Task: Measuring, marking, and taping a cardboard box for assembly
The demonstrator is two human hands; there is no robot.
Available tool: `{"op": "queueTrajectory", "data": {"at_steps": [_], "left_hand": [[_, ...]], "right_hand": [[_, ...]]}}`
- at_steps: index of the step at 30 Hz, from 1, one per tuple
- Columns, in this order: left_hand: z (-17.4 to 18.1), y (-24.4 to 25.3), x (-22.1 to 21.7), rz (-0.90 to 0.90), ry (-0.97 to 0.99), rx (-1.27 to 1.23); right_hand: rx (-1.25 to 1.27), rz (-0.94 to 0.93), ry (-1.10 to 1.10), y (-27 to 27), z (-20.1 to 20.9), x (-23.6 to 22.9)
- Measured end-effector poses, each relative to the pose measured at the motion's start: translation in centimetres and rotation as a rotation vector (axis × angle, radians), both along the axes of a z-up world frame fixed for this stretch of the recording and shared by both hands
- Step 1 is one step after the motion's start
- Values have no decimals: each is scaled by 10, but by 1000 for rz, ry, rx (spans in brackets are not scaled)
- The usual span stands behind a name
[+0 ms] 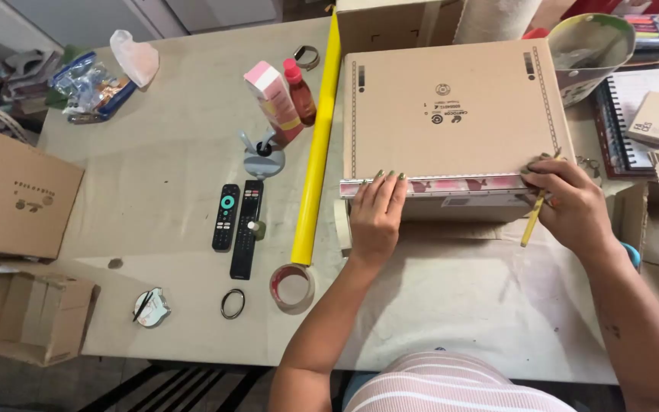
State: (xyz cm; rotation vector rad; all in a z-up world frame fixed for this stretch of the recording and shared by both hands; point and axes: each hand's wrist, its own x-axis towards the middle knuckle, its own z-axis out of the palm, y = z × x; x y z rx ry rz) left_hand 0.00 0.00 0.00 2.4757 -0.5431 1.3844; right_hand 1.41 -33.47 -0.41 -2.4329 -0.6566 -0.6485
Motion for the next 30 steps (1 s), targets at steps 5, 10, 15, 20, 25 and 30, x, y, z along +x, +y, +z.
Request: {"op": "queueTrajectory", "data": {"at_steps": [5,10,15,20,25,30], "left_hand": [[-1,2,4,11,-35,-5],[0,4,7,16,-28,-9],[5,6,8,-3,-31,-17],[2,5,9,1,-31,-29],[5,7,6,-18,-15,-33],[9,7,6,-27,-9,-17]], "right_hand": [[17,-7,-49,-1,-6,3],[36,4,-83,-2,-11,7],[13,-30,-70,-3,-15,8],[22,-16,-84,-3,-16,9],[17,-19,-94,-1,-10,6],[111,4,-74,-9,-2,4]]}}
